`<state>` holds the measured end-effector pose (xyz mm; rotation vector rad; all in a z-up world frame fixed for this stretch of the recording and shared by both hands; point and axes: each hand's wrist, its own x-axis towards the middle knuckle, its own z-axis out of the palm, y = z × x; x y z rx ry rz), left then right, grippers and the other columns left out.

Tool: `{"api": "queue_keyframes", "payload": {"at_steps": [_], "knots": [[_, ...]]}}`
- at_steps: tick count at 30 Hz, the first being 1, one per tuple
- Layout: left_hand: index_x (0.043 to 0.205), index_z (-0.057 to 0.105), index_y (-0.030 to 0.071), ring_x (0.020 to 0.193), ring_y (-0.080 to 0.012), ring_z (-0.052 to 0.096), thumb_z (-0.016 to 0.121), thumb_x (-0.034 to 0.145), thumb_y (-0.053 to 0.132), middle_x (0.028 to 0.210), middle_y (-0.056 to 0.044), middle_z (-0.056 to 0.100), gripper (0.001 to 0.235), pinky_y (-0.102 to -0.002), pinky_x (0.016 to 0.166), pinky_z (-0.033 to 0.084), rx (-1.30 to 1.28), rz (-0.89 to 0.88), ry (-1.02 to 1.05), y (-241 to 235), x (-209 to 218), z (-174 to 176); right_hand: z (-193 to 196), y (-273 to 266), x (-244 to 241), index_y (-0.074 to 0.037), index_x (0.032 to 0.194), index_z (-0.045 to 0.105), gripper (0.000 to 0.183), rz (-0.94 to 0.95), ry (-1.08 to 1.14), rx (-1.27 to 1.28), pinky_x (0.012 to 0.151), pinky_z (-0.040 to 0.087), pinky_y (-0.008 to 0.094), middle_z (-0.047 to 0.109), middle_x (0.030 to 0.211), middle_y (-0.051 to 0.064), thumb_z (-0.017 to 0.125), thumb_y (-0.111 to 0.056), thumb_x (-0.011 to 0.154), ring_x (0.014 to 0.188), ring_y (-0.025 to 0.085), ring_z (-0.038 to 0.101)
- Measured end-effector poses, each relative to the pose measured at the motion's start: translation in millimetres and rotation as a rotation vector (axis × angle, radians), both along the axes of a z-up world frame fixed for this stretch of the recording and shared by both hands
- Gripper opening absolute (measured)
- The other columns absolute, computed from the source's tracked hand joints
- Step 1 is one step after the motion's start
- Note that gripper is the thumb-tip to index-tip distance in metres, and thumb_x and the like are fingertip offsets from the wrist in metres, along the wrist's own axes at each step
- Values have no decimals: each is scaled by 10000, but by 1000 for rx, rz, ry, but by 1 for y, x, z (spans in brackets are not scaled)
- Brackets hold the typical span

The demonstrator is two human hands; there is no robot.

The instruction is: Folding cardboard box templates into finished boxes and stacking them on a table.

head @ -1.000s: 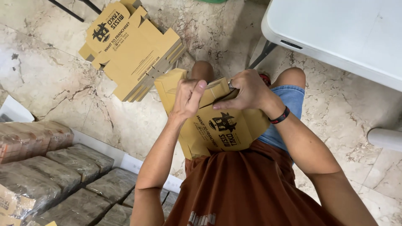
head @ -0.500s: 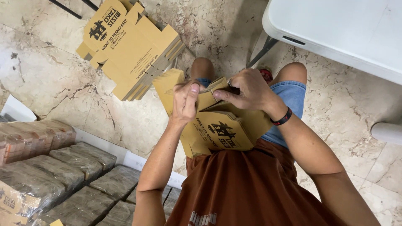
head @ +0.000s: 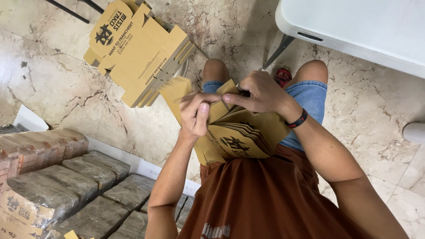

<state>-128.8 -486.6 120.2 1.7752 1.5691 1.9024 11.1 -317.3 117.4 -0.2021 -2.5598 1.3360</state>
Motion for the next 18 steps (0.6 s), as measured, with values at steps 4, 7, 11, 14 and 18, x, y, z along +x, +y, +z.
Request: {"api": "queue_keyframes", "payload": {"at_steps": [4, 7, 11, 14, 18], "knots": [[997, 761, 20, 408, -174, 439, 381, 1031, 242, 497, -9, 434, 441, -352, 515, 493, 17, -27, 36, 3, 6, 27, 8, -1, 2, -51, 444, 350, 750, 2, -29, 24, 483, 366, 408, 326, 390, 171, 706, -484, 942, 382, 364, 401], [904, 741, 28, 420, -197, 456, 407, 1025, 267, 511, -18, 456, 429, -365, 518, 476, 60, -31, 24, -3, 2, 5, 8, -2, 2, -63, 443, 341, 752, 9, -40, 20, 480, 362, 402, 322, 375, 146, 708, -491, 941, 371, 343, 397], [772, 688, 66, 434, -227, 477, 410, 1020, 323, 538, -50, 512, 452, -378, 509, 436, 89, -58, 14, -10, 0, 10, 16, -4, 3, -132, 434, 332, 747, 47, -58, -54, 484, 359, 344, 347, 346, 23, 686, -526, 962, 359, 219, 387], [744, 662, 87, 444, -228, 493, 435, 1017, 308, 553, -57, 540, 417, -378, 513, 434, 90, -54, 1, -11, 2, 11, 13, -4, 1, -85, 441, 326, 758, 53, -77, -27, 475, 331, 402, 325, 354, 94, 691, -534, 931, 362, 276, 353], [749, 647, 90, 448, -226, 487, 475, 986, 261, 582, -58, 557, 339, -369, 508, 421, 86, -69, 27, -14, 4, 15, 26, -3, 4, -148, 424, 345, 738, 77, -111, -110, 482, 342, 348, 343, 338, 25, 677, -544, 951, 354, 199, 354]]}}
